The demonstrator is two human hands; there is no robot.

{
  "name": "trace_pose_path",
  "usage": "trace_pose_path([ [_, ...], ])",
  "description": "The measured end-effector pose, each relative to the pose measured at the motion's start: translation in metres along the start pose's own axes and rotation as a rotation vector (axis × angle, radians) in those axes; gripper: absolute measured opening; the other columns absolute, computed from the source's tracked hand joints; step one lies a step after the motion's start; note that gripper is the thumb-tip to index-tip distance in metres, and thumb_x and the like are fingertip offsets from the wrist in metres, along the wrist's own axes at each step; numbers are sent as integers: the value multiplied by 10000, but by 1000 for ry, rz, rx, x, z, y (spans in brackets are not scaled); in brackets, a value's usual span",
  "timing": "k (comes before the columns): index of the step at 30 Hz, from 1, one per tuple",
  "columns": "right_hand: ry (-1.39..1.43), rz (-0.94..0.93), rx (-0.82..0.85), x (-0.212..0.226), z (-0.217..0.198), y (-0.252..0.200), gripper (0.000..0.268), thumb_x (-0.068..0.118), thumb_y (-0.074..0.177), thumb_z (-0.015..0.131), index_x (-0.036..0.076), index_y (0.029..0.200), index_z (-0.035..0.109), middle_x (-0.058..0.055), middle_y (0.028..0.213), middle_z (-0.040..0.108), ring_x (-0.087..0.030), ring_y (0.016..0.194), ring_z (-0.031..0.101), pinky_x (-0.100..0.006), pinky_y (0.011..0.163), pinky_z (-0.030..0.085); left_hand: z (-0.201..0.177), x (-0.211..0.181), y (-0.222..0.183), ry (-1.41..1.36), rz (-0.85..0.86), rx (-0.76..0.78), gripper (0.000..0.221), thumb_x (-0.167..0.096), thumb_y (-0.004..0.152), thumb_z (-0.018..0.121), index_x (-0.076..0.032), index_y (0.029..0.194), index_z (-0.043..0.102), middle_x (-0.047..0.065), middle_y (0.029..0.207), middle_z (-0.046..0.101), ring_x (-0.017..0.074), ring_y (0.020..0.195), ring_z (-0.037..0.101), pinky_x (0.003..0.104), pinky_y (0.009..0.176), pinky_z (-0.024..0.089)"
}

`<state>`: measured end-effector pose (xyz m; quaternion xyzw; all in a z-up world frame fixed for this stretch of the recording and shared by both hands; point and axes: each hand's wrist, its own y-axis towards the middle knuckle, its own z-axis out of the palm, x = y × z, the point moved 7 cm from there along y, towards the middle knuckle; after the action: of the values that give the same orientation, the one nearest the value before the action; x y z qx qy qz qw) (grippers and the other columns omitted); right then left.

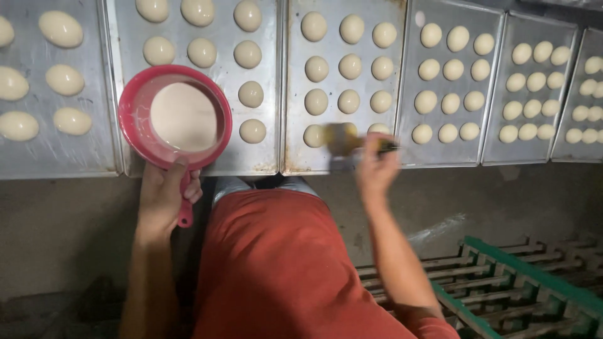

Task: Apply a liquid glaze to rounds of dough on baking sheets using a brush.

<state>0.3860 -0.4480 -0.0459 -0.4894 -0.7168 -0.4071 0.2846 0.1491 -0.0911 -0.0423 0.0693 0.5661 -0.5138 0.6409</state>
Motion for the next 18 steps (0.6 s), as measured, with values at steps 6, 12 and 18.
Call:
trace_pose_path([
  [6, -304, -104, -195, -8, -57, 76, 219, -60, 948, 576, 18, 1151, 596, -135, 1074, 548, -214, 921, 599, -324, 799, 521, 10, 13, 1, -22, 16, -2, 138, -125, 1058, 520, 8, 1023, 535, 77, 783, 543, 109, 511, 454, 284, 459, 384],
  [12, 114, -214, 199, 74, 93, 28, 178, -6, 885, 624, 41, 1057, 632, -108, 961, 616, -252, 882, 632, -352, 779, 504, 25, 8, 4, -81, 47, 35, 104, -117, 1047, 492, -27, 1096, 513, 78, 848, 565, 107, 536, 470, 276, 471, 395],
  [18, -237, 19, -138, -115, -8, 103, 265, 238, 1023, 706, -13, 988, 628, -108, 877, 640, -201, 784, 587, -371, 684, 486, 24, 6, 13, -34, 57, 49, 116, -98, 1067, 474, -2, 1095, 533, 91, 885, 578, 117, 563, 463, 290, 494, 400],
])
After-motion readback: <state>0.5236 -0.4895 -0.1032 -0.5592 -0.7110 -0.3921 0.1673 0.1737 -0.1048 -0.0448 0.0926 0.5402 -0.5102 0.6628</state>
